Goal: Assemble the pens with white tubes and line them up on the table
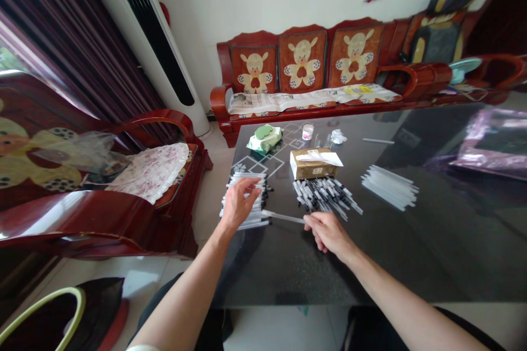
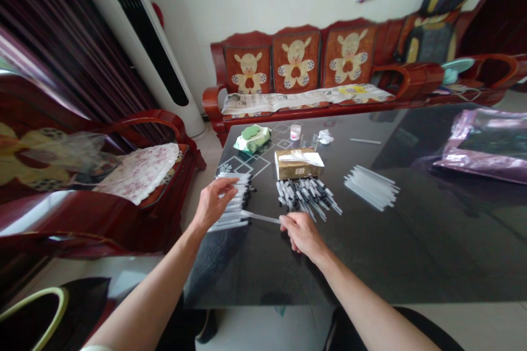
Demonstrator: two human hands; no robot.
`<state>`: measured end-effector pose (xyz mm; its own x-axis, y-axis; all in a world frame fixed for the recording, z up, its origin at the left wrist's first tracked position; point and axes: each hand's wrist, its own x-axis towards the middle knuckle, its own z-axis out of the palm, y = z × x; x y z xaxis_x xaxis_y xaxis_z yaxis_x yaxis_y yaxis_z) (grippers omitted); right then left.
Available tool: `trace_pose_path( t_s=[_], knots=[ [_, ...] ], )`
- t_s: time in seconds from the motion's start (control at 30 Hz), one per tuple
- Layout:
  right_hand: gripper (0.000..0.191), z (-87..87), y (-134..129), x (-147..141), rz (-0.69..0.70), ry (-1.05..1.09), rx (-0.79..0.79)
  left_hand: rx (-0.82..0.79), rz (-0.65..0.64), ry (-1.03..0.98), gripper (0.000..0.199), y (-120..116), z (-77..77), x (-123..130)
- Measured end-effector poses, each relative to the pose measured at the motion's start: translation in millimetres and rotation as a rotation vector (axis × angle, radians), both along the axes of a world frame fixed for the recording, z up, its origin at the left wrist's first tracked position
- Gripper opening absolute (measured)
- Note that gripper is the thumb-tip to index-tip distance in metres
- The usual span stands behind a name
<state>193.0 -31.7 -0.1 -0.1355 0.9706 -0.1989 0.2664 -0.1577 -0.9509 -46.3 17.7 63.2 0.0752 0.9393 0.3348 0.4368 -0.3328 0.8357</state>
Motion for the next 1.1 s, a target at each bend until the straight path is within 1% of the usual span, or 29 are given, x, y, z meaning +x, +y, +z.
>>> trace_pose_path(
  t_s=[0.03,0.1,0.13,0.17,0.23,0.27,0.33,0.4,0.47,0.6,0.67,0.77,0.87,0.97,1.1],
  knots=[
    [0.042,-1.9,-0.9,-2.7,0.033,-0.018,0.007,-0.001,-0.105,0.092,0.022,-4.4,-0.5,2.4],
    [0.042,-4.5,-2.7,-8.1,0.083,-0.025,0.025,0.020,-0.318,0.252,0.024,-15.8,-6.6,13.5],
    [0.042,-5.2,-3.5,-10.7,0.093,-0.019,0.029,0.042,-0.379,0.319,0.027,-21.6,-11.5,20.9],
    [0.043,-5.6,-4.3,-12.9,0.095,-0.011,0.030,0.056,-0.418,0.385,0.029,-26.8,-16.8,28.4],
    [0.044,-5.6,-5.6,-16.3,0.087,0.005,0.014,0.062,-0.467,0.512,0.025,-34.1,-26.8,41.0],
    [0.044,-5.4,-6.1,-17.4,0.078,0.014,-0.002,0.059,-0.475,0.560,0.021,-35.9,-30.5,45.3],
    [0.045,-4.4,-6.4,-18.0,0.061,0.030,-0.037,0.059,-0.482,0.618,0.020,-36.1,-34.0,48.5],
    [0.046,-2.5,-5.5,-16.1,0.050,0.030,-0.049,0.070,-0.473,0.636,0.022,-32.3,-32.6,44.5],
    [0.047,0.4,-3.2,-11.1,0.032,0.005,-0.028,0.083,-0.418,0.645,0.024,-25.2,-27.5,33.7],
    [0.046,6.1,3.9,6.6,-0.037,-0.032,0.024,0.053,-0.160,0.719,0.026,-6.4,-15.8,0.5],
    [0.045,7.5,7.1,16.5,-0.077,-0.029,0.046,0.030,-0.072,0.792,0.026,1.3,-13.2,-13.9],
    [0.044,8.0,10.3,28.3,-0.135,-0.034,0.062,-0.053,-0.034,0.884,0.024,7.2,-14.7,-24.4],
    [0.044,8.5,11.5,34.5,-0.173,-0.030,0.067,-0.102,-0.021,0.945,0.027,8.5,-19.9,-24.1],
    [0.044,9.4,12.0,37.5,-0.177,-0.023,0.072,-0.084,-0.026,0.981,0.029,9.2,-26.1,-22.3],
    [0.044,10.0,13.2,40.8,-0.189,-0.022,0.088,-0.024,-0.055,0.977,0.032,10.0,-31.5,-24.5]
  ],
)
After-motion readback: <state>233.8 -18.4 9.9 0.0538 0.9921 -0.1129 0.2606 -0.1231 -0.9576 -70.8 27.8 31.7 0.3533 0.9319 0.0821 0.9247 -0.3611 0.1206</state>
